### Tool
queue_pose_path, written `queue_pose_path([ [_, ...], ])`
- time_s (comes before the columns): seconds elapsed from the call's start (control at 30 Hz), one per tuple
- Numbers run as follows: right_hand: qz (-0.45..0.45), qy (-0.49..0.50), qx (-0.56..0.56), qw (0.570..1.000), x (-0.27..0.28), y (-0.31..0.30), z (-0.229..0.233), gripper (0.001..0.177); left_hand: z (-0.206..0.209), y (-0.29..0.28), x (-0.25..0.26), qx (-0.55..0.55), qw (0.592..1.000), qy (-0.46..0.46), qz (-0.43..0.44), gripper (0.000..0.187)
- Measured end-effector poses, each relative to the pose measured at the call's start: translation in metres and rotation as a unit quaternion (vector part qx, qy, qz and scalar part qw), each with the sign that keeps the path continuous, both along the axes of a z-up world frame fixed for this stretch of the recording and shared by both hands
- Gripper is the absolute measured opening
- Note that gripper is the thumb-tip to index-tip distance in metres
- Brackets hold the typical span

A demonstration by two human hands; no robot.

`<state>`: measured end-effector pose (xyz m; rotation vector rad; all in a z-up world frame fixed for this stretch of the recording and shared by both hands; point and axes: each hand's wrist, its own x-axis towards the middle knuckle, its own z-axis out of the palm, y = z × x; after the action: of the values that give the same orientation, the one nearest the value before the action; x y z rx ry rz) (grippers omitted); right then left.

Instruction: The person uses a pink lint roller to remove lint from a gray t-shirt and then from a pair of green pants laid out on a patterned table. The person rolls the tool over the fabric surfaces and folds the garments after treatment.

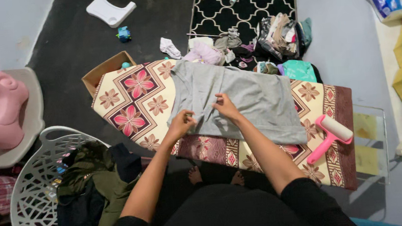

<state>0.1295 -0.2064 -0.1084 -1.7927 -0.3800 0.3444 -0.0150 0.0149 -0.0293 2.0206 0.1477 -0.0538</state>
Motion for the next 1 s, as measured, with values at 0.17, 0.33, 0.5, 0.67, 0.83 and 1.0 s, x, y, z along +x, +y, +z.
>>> queue_pose_path([
  [0.17,-0.107,0.092,-0.070,0.988,0.025,0.040,0.000,0.073,-0.033,-0.003,0.016,0.062,0.988,-0.060,0.132,0.074],
  [0.33,-0.089,0.128,0.122,0.980,0.028,0.040,0.018,0.095,-0.046,-0.001,0.004,-0.043,0.985,0.106,-0.129,0.038],
  [0.5,0.187,0.142,-0.011,0.972,-0.030,0.013,0.121,0.065,-0.025,0.064,-0.024,0.062,0.959,0.179,-0.210,0.026],
  [0.67,0.620,0.175,-0.024,0.765,-0.118,-0.012,0.181,0.062,-0.030,0.142,-0.013,0.085,0.985,0.124,0.083,0.033],
  [0.83,0.289,0.223,-0.129,0.922,-0.083,-0.047,0.147,0.043,-0.067,0.126,0.037,-0.025,0.990,-0.015,0.136,0.044],
  [1.0,-0.108,-0.055,-0.122,0.985,0.007,-0.154,0.056,0.043,-0.078,0.074,0.077,0.122,0.970,0.025,0.207,0.062],
])
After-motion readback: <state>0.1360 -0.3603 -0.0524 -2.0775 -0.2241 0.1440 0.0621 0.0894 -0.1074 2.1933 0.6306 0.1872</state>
